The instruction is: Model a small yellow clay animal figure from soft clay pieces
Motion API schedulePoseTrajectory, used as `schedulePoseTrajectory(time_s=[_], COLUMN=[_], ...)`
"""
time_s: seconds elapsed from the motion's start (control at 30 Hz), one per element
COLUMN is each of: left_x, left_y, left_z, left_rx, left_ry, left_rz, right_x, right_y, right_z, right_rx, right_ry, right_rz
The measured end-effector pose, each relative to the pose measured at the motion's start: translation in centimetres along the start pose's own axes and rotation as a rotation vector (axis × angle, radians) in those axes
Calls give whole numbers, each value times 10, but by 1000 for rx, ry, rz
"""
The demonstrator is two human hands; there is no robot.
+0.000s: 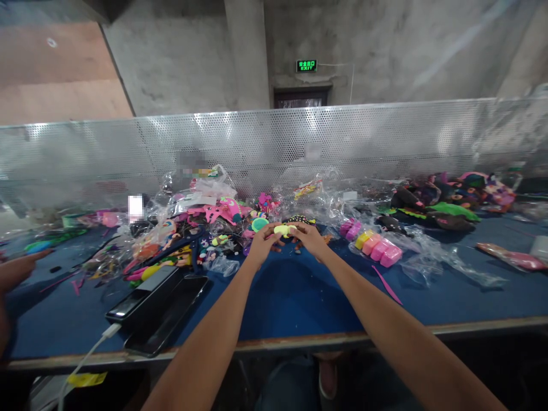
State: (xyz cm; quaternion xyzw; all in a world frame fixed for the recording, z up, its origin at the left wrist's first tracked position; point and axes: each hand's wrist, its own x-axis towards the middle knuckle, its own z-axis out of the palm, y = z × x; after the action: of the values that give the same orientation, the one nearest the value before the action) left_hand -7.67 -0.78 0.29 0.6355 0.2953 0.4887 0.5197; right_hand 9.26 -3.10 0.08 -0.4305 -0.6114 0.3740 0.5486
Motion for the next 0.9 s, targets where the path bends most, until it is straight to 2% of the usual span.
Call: schedulePoseTrajectory(time_s=[0.2,0.43,0.67,0.77,0.9], left_x=[0,1,-1,0,3], left_y=[1,-2,-1,-3,-4], left_z=[2,1,2,0,-4], left_rx=[40,60,58,67,91], left_ry=[-12,1,-83,-71,-34], left_rz=[4,59,0,-16,45], right_x=[1,-4,0,0,0], right_y=[1,-6,-1,0,4], right_z=[-2,3,1,0,-1], right_rx=[-72,106,6,-22,-98], right_ry=[-3,6,9,-30,-72], right_rz=[-44,155,23,0,-51])
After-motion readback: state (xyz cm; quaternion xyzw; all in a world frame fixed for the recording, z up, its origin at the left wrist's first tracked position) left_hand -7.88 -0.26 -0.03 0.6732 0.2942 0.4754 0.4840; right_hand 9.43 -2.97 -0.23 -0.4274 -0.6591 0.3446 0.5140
